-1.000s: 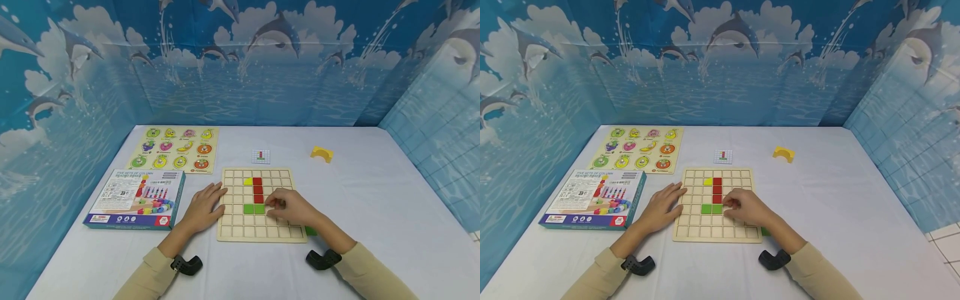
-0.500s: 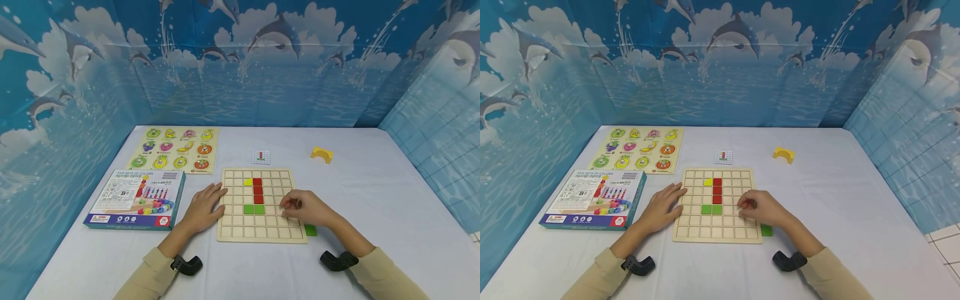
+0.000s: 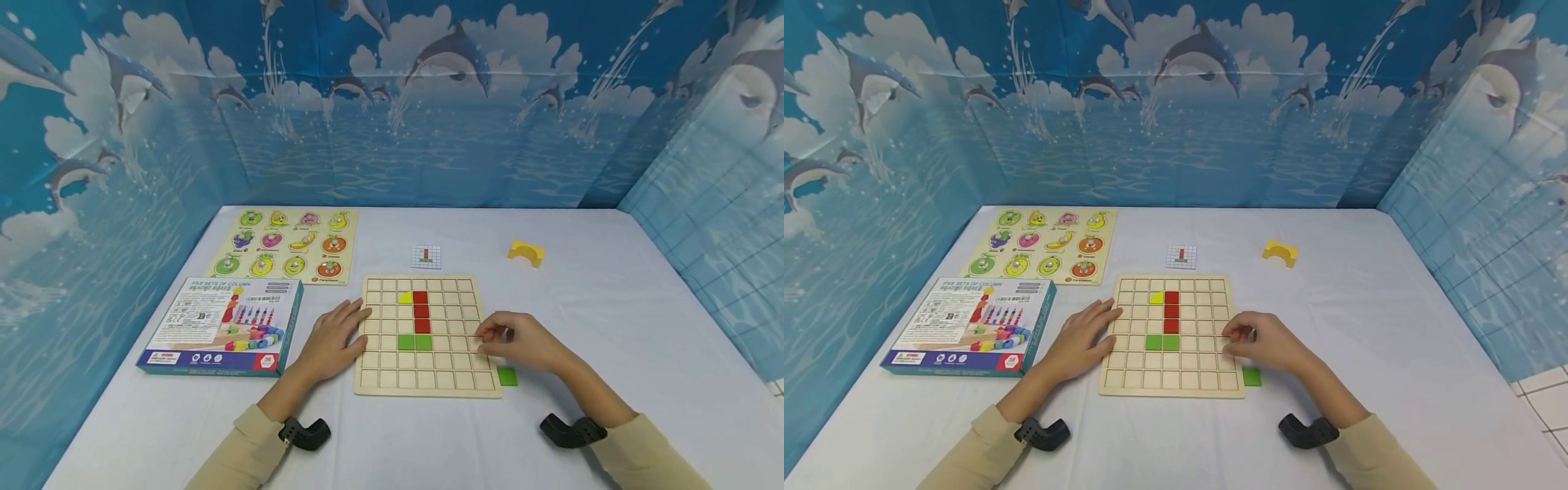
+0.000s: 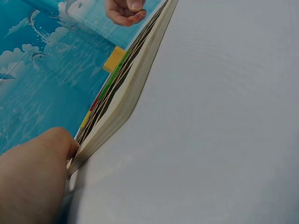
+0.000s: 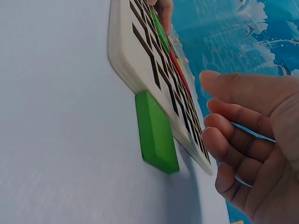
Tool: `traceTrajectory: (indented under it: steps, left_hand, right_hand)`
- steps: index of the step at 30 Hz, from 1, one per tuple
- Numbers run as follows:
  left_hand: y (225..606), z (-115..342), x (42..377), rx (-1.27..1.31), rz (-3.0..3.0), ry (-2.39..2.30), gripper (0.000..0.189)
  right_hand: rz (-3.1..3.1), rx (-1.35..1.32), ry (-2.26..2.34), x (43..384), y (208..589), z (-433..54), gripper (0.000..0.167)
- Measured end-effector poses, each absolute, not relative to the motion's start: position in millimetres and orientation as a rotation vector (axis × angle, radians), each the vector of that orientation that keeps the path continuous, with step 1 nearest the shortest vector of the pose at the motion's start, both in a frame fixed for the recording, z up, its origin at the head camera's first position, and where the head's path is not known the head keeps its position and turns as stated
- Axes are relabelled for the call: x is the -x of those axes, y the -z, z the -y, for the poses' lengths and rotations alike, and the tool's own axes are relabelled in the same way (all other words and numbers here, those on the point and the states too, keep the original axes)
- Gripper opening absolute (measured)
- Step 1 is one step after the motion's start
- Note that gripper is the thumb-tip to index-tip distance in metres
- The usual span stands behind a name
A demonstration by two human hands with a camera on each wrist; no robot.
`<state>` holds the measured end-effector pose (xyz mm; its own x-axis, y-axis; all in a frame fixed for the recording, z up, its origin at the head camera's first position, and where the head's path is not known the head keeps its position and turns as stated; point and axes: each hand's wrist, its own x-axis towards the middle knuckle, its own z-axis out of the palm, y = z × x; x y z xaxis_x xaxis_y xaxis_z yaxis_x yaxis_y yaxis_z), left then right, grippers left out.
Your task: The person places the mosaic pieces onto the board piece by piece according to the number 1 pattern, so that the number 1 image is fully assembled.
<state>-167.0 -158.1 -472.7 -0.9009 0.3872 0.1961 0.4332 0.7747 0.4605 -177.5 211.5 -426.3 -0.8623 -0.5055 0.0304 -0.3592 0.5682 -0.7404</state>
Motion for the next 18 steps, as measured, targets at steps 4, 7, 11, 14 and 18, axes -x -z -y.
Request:
traceTrajectory:
  steps: [4,7,11,14,18]
  left_hand:
    - [472.2,158.8,166.7,0.665,2.881,0.794,0.051]
    - [472.2,158.8,167.0,0.662,2.89,0.785,0.052]
    - [471.4,157.7,166.4,0.659,2.889,0.78,0.052]
    - [469.9,156.9,165.3,0.66,2.876,0.79,0.052]
    - [468.8,156.5,164.6,0.659,2.876,0.784,0.052]
  right_hand:
    - [-2.61,0.701,1.182,175.2,426.0,-218.5,0.021]
    - [-2.599,0.69,1.171,173.5,425.6,-223.2,0.022]
    - [-2.569,0.688,1.148,171.9,426.5,-229.4,0.023]
    - [-2.527,0.676,1.144,171.1,427.9,-234.0,0.024]
    - [-2.465,0.664,1.144,170.0,428.9,-237.8,0.029]
